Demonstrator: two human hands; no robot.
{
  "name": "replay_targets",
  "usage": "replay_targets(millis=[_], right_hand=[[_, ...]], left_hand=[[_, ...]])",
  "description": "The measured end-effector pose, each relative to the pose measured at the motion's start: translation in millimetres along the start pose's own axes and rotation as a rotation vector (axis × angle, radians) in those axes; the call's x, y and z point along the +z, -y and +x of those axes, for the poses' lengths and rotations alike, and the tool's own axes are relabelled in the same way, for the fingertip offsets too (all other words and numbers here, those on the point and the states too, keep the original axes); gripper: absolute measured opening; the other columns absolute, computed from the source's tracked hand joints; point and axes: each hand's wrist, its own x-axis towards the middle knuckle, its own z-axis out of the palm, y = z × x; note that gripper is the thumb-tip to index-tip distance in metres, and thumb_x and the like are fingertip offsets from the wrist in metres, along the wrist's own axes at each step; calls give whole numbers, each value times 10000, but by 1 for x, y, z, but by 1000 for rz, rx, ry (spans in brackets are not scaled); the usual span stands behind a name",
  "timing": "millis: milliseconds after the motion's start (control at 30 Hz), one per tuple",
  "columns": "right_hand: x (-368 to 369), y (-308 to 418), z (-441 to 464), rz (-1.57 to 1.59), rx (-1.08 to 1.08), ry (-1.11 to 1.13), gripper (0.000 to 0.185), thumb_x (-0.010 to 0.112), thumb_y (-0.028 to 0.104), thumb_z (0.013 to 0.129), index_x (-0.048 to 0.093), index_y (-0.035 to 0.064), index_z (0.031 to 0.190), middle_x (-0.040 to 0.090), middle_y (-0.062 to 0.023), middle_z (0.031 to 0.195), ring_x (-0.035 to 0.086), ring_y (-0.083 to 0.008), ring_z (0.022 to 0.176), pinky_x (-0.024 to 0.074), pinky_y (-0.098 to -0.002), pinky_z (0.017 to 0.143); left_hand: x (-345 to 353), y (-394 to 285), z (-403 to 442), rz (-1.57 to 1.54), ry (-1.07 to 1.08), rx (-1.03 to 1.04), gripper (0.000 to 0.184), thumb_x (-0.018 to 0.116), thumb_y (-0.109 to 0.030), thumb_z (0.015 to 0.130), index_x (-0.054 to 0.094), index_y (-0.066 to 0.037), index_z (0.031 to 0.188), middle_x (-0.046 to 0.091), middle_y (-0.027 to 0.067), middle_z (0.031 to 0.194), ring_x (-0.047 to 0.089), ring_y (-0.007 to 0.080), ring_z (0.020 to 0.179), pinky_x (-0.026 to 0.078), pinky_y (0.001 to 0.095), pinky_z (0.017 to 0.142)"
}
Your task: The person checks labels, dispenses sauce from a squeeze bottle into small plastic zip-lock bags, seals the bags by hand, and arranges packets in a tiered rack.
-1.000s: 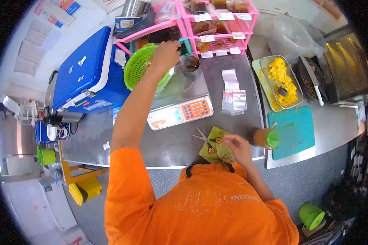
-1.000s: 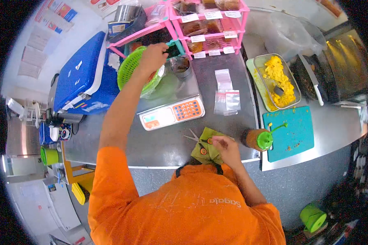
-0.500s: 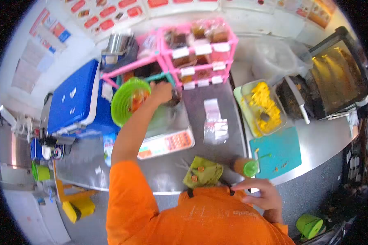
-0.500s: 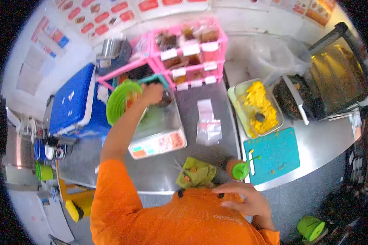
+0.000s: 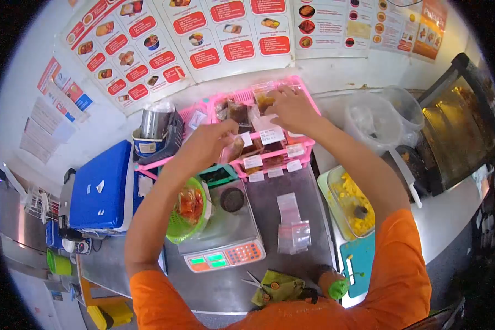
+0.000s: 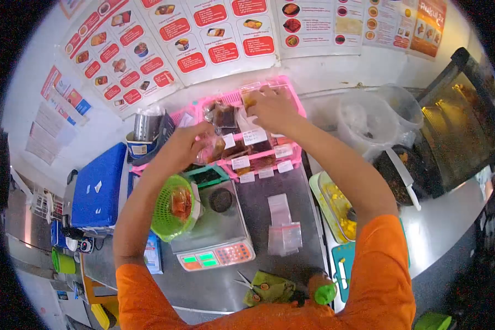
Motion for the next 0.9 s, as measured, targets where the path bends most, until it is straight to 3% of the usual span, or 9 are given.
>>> replay_targets(millis=[67,100,133,333,467,533,767,833,900], right_hand=[[15,-19,16,-127,49,111,274,678,284,822,703,111,1033,628,-96,1094,551,-307,1116,434,-530,923],[21,-32,21,-139,208,282,260,654,305,835,713,126,1014,609,-92,1151,540,-301,1142,423,-559,931],[22,-40,23,-152,367,454,254,630,326,848,723,142,996,589,-89,1209,529,-296,1168,412,-588,939],[-8,-51,13,58,341,519,384,713,438,762,699,131,994,597,-81,1190,534,-321,1150,447,-562,900],[-1,-65,8,147,218,400,485,745,436,714,676,123,1077,601,-99,1213,539,-320,1162,445,-546,929],[-10,-67,16,341,227,547,614,783,400,665,631,118,1188,579,-121,1277,518,-311,1209,444,-502,968],[11,-99,4,638,214,458,645,811,262,642,607,94,1231,544,-162,1338,493,-326,1248,440,-427,995],[18,-102,-1,459,77,162,559,796,169,637,628,119,1168,603,-154,1114,575,-323,1080,475,-403,931],[21,-104,-4,487,85,145,570,796,157,638,616,115,1177,593,-154,1103,573,-320,1069,471,-398,937]], left_hand=[[-15,6,26,-147,54,153,135,603,-14,836,605,-29,970,663,149,825,671,250,783,503,362,690],[-22,4,39,-103,109,98,154,651,-55,824,622,-23,971,675,179,898,664,327,812,508,397,713],[-20,9,55,-102,111,99,154,651,-55,824,622,-23,971,675,179,898,664,327,812,508,397,713],[-3,1,133,32,223,191,282,595,31,769,628,-36,1040,677,156,882,656,271,817,504,352,738],[29,22,183,8,283,151,357,576,38,764,625,-55,1105,681,163,914,656,284,841,513,361,766],[60,53,207,136,123,212,307,581,30,774,640,-38,1068,690,163,910,663,288,837,518,375,775],[96,78,229,1,28,139,226,659,-23,772,658,-1,997,699,171,883,676,326,845,521,394,774],[100,79,229,162,-61,245,247,681,-39,756,657,-4,999,689,175,904,667,331,857,516,397,785],[101,74,221,150,-167,275,251,673,-29,747,655,-3,996,680,182,917,660,332,859,512,400,786]])
